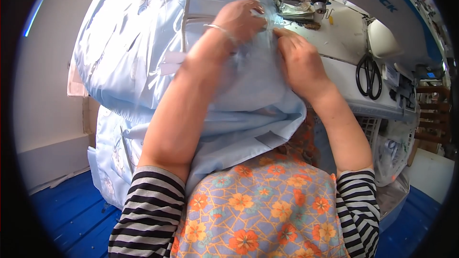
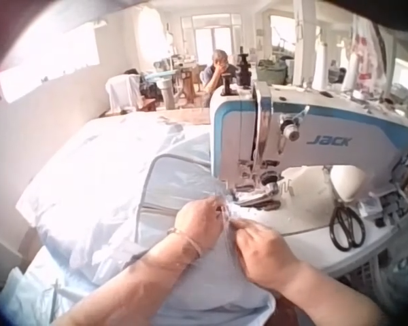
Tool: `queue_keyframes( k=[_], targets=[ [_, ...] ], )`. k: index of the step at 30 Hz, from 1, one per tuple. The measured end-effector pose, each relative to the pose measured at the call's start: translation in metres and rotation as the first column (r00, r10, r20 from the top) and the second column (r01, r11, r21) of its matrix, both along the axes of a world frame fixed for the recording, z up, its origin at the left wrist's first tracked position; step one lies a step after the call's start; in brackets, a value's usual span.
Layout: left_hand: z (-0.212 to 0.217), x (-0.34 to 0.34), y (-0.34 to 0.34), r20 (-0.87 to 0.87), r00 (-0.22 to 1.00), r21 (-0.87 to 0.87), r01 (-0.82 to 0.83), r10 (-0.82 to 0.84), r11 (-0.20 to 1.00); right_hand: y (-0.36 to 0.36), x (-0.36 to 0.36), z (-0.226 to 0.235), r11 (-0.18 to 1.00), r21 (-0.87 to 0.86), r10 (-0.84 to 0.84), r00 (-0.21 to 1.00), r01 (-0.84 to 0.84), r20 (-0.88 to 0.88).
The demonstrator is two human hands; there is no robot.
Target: Sewing and preparing blue textile products using an industrial sewing machine.
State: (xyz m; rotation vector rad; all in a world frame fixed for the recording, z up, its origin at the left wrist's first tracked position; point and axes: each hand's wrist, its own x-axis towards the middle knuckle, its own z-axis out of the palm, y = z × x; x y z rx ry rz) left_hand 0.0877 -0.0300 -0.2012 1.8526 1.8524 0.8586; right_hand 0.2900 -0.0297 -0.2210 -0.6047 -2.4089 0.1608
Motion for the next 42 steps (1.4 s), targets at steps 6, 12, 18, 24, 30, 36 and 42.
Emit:
queue_keyframes(
  k=[6, 12, 18, 24, 30, 36, 42],
  targets=[
    [0.077, -0.099, -0.057, -0.26, 0.934, 0.387, -0.131, 0.244, 0.913, -0.003, -0.002, 0.002, 0.997, 0.075, -0.006, 0.999, 0.004, 0.038],
    [0.138, -0.081, -0.121, -0.412, 0.139, 0.903, 0.196, 0.9, 0.383, -0.003, -0.005, 0.002, 0.995, 0.102, -0.025, 0.999, 0.021, 0.04],
    [0.123, 0.009, -0.09, -0.675, 0.717, 0.591, 0.385, 0.174, 0.708, -0.003, -0.005, -0.006, 0.996, 0.088, -0.039, 0.998, 0.034, 0.058],
    [0.14, -0.007, -0.072, -0.581, 0.753, 0.566, 0.1, 0.309, 0.818, -0.004, -0.006, -0.008, 0.991, 0.127, -0.036, 0.999, 0.032, 0.025],
    [0.031, 0.039, -0.03, -0.371, 0.853, 0.023, 0.402, -0.366, 0.915, -0.003, -0.005, -0.015, 0.999, 0.01, -0.052, 0.976, 0.051, 0.21],
    [-0.012, 0.017, -0.025, -0.298, 0.922, 0.31, 0.338, -0.247, 0.888, -0.023, 0.03, 0.015, 0.967, -0.252, 0.057, 0.992, -0.027, 0.115],
    [-0.026, 0.021, -0.024, -0.343, 0.914, 0.356, 0.338, -0.215, 0.871, -0.045, 0.061, 0.018, 0.974, -0.186, 0.154, 0.983, -0.133, 0.103]
  ],
)
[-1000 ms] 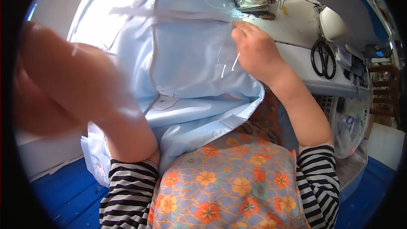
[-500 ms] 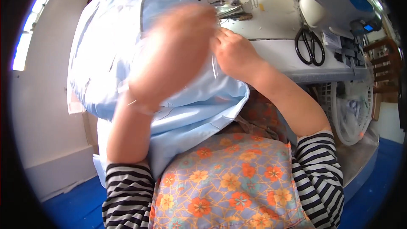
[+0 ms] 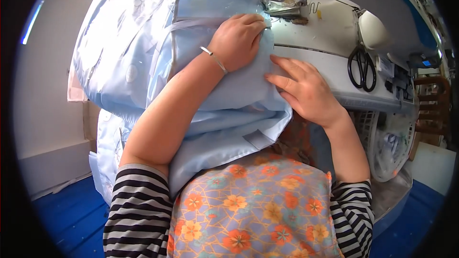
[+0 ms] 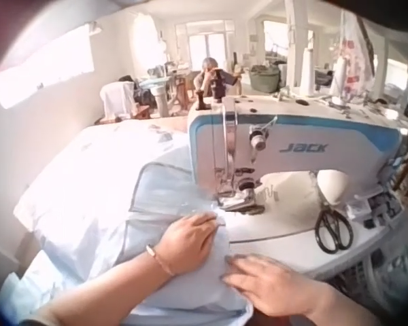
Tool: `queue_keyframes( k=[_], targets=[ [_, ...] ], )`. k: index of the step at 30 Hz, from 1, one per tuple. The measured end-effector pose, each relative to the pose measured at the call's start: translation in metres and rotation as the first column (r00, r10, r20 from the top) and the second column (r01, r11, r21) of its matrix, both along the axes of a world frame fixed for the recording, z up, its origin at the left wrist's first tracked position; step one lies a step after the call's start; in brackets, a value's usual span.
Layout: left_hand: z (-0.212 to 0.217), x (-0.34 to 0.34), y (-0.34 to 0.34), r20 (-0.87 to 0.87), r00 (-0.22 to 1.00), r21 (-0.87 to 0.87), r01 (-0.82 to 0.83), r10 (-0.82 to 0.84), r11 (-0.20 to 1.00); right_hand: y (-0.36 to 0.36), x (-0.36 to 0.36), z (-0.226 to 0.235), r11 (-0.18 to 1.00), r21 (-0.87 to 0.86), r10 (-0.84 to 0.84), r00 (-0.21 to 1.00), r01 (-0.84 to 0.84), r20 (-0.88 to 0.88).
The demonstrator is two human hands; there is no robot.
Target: Sewing and preparing blue textile products using an industrial sewing machine.
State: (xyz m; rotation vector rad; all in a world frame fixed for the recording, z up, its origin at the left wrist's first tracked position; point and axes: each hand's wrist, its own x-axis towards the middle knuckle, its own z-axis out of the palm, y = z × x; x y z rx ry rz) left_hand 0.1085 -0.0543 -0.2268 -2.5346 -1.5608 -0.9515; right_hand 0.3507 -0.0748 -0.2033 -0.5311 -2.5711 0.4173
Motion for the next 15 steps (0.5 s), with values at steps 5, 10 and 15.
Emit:
queue_keyframes(
  k=[5, 10, 15],
  targets=[
    [0.014, 0.0, 0.0, -0.088, 0.996, -0.072, 0.014, -0.021, 0.997, 0.005, -0.018, -0.017, 0.98, 0.174, -0.077, 0.988, 0.1, -0.133],
    [0.021, 0.007, -0.004, -0.092, 0.996, -0.047, -0.019, 0.015, 0.999, 0.015, -0.023, -0.019, 0.983, 0.04, -0.163, 0.954, 0.178, -0.252],
    [0.012, 0.008, -0.007, -0.073, 0.997, 0.064, -0.008, 0.013, 0.998, 0.017, -0.026, -0.016, 0.983, 0.079, -0.143, 0.96, 0.166, -0.239]
  ],
)
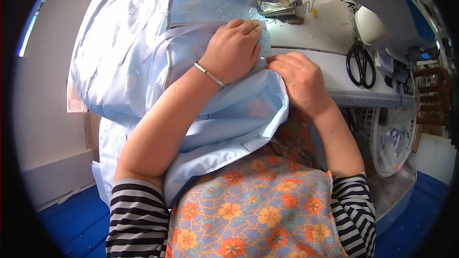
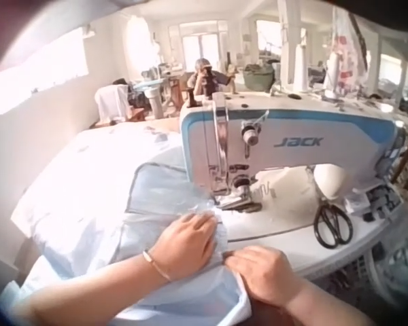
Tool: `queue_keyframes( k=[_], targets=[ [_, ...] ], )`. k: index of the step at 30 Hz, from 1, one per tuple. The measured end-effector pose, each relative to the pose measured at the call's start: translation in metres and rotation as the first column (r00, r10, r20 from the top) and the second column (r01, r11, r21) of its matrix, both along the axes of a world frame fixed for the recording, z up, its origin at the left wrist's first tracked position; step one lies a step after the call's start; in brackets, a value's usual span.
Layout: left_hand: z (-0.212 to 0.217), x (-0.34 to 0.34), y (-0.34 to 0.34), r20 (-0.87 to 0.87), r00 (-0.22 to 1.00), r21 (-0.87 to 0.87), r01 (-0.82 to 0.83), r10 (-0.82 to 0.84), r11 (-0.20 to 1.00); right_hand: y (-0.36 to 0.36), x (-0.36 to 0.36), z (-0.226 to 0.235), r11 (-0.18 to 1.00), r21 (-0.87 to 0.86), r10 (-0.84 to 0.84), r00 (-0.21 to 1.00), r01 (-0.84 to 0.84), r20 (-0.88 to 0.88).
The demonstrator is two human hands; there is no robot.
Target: Sewing and preparing blue textile products using an industrial sewing machine.
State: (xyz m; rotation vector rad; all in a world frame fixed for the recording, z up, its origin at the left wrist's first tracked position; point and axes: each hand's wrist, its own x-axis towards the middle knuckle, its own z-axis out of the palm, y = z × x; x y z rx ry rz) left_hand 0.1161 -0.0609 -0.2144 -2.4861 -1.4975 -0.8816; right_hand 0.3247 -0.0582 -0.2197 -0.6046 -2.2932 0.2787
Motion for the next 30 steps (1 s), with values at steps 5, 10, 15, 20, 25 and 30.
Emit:
queue_keyframes(
  k=[5, 10, 15, 20, 25, 30],
  targets=[
    [-0.002, -0.003, 0.006, 0.011, 1.0, -0.045, 0.011, -0.011, 0.999, -0.018, 0.006, 0.01, 0.915, -0.379, -0.099, 0.987, 0.141, 0.128],
    [0.0, -0.004, 0.007, 0.042, 0.999, -0.048, 0.002, 0.001, 0.999, -0.015, -0.003, 0.011, 0.132, -0.867, -0.308, 0.811, -0.481, -0.497],
    [0.0, -0.005, 0.006, 0.069, 0.997, -0.152, -0.022, 0.032, 0.988, 0.02, -0.027, 0.004, 0.076, -0.63, -0.559, 0.491, -0.773, -0.669],
    [0.003, -0.007, 0.007, 0.096, 0.995, -0.193, -0.018, 0.037, 0.981, 0.034, -0.041, 0.0, 0.048, -0.544, -0.666, 0.379, -0.838, -0.643],
    [0.005, -0.009, 0.006, 0.103, 0.994, -0.233, -0.017, 0.042, 0.972, 0.031, -0.044, 0.002, 0.068, -0.531, -0.689, 0.345, -0.845, -0.637],
    [0.008, -0.007, 0.008, 0.092, 0.995, -0.227, -0.028, 0.05, 0.973, 0.032, -0.047, 0.004, 0.102, -0.59, -0.7, 0.363, -0.801, -0.615]
  ],
)
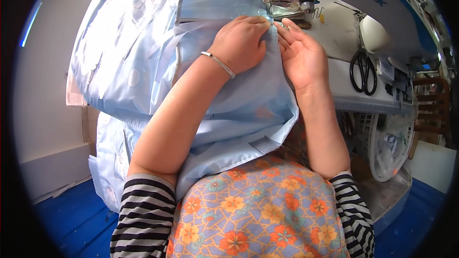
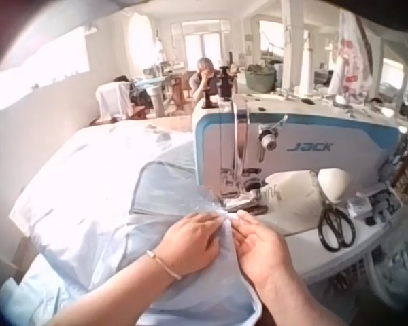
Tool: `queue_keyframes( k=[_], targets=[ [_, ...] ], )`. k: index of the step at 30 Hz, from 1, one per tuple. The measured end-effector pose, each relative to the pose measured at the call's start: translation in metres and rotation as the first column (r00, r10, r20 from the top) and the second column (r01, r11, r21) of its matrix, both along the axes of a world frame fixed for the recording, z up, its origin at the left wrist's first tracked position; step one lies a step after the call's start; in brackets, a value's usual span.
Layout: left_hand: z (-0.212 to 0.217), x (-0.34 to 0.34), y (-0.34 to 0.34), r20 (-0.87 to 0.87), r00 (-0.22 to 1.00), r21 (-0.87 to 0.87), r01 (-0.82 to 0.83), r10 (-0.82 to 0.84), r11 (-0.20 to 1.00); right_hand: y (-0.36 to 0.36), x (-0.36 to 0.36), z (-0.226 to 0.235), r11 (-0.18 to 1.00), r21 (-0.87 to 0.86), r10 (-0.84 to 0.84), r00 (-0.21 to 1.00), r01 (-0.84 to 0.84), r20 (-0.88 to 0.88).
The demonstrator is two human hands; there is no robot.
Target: Sewing and preparing blue textile products using an industrial sewing machine.
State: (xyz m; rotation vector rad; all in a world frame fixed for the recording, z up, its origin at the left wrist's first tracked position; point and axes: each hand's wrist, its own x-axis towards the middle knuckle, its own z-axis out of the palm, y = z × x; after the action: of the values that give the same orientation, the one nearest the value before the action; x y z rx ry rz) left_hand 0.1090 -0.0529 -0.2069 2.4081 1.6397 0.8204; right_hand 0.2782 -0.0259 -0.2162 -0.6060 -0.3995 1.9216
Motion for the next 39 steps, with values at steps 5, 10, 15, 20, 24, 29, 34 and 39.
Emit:
queue_keyframes(
  k=[5, 10, 15, 20, 24, 29, 34, 39],
  targets=[
    [0.002, 0.007, 0.002, -0.015, 0.999, 0.099, -0.036, 0.037, 0.994, 0.005, 0.001, 0.0, 1.0, 0.015, 0.022, 1.0, -0.022, -0.001],
    [-0.002, 0.012, 0.001, -0.043, 0.996, -0.013, -0.084, 0.084, 0.996, 0.009, 0.005, 0.004, 0.994, 0.063, 0.09, 0.995, -0.093, 0.047],
    [-0.01, 0.016, 0.002, -0.082, 0.991, 0.129, -0.092, 0.103, 0.987, 0.005, 0.006, 0.01, 0.992, 0.096, 0.075, 0.994, -0.083, 0.083],
    [-0.012, 0.017, 0.005, -0.099, 0.988, 0.197, -0.098, 0.119, 0.975, -0.002, 0.015, 0.008, 0.972, 0.197, 0.073, 0.959, -0.13, 0.273],
    [-0.009, 0.015, 0.007, -0.077, 0.992, 0.201, -0.083, 0.101, 0.976, -0.005, 0.025, 0.003, 0.968, 0.227, 0.038, 0.959, -0.104, 0.28],
    [-0.006, 0.014, 0.009, -0.132, 0.987, 0.032, -0.092, 0.095, 0.995, 0.003, 0.035, 0.005, 0.958, 0.269, 0.003, 0.942, -0.099, 0.336],
    [-0.005, 0.015, 0.011, -0.14, 0.985, 0.076, -0.086, 0.096, 0.993, 0.027, 0.035, 0.011, 0.899, 0.435, -0.168, 0.875, -0.052, 0.453],
    [-0.004, 0.013, 0.012, -0.163, 0.983, 0.005, -0.086, 0.086, 0.996, 0.043, 0.033, 0.018, 0.827, 0.547, -0.246, 0.792, -0.129, 0.559]
  ],
)
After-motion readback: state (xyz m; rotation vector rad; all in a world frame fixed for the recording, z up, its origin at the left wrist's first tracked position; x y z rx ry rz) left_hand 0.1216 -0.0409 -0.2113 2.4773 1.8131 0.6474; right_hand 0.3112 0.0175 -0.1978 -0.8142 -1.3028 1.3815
